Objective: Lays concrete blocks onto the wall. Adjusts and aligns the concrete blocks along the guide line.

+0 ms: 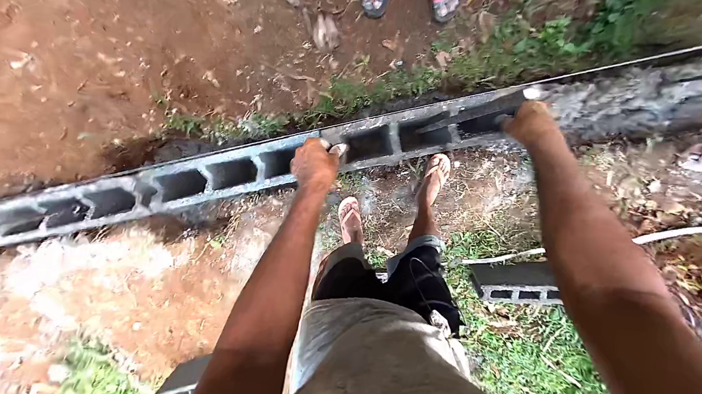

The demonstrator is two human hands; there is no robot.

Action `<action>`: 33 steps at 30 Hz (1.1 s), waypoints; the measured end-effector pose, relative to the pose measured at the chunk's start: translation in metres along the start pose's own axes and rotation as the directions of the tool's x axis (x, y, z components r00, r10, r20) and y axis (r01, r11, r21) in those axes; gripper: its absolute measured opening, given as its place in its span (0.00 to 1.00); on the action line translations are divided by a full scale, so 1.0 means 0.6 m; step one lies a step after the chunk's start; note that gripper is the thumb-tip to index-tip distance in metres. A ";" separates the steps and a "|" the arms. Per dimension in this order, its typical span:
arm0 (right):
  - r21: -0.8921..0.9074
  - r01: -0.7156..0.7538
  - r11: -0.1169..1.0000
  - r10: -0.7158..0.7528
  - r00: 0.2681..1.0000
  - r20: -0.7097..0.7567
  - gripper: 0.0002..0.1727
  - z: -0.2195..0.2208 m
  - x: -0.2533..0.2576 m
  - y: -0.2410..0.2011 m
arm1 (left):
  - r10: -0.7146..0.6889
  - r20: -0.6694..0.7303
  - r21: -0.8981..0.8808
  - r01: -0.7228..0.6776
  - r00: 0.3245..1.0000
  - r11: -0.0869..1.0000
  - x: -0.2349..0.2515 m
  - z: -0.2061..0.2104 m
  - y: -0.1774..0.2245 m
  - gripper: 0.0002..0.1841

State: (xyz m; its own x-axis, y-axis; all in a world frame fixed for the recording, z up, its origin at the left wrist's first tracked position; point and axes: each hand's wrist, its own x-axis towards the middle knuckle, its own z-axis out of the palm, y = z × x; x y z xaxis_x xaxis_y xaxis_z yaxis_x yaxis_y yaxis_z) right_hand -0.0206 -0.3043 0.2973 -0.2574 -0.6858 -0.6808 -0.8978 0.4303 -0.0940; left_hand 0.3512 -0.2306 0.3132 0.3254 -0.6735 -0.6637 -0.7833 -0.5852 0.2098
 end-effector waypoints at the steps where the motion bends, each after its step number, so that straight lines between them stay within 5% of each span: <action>1: 0.006 0.000 1.000 0.000 1.000 -0.001 0.30 -0.002 0.001 0.003 | 0.011 0.002 0.006 -0.011 1.000 1.000 -0.001 0.000 0.003 0.22; 11: 0.098 -0.003 0.995 0.000 1.000 0.027 0.31 -0.002 0.009 0.010 | 0.040 -0.067 0.026 -0.039 0.997 0.999 -0.007 0.006 0.001 0.23; 17: 0.372 0.200 0.906 -0.201 0.979 -0.038 0.28 0.010 0.025 0.079 | 0.055 -0.103 0.029 -0.052 0.993 0.998 -0.009 0.013 0.005 0.20; 22: 0.321 0.256 0.912 -0.269 0.963 -0.003 0.28 0.001 0.006 0.089 | -0.092 -0.229 -0.102 0.070 0.969 0.992 -0.028 0.034 0.019 0.18; 25: 0.281 0.234 0.931 -0.253 0.967 0.034 0.27 -0.011 0.011 0.089 | -0.176 -0.397 -0.268 0.070 0.901 0.961 -0.052 0.077 0.027 0.19; 29: 0.239 0.274 0.931 -0.305 0.947 0.101 0.29 -0.030 0.029 0.089 | -0.444 -0.448 -0.569 0.136 0.776 0.811 -0.109 0.132 0.060 0.34; 33: 0.258 0.327 0.909 -0.361 0.927 0.097 0.29 -0.034 0.041 0.096 | -0.667 -0.079 -0.912 0.216 0.741 0.348 -0.110 0.166 0.102 0.47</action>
State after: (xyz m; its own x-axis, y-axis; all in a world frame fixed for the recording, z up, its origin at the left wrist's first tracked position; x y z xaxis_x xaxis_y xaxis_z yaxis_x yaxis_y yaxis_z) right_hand -0.0861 -0.3082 0.2901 0.1204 -0.7347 -0.6677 -0.8083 0.3179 -0.4955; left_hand 0.2293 -0.1772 0.2982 0.8051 -0.1442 -0.5753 0.2811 -0.7613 0.5843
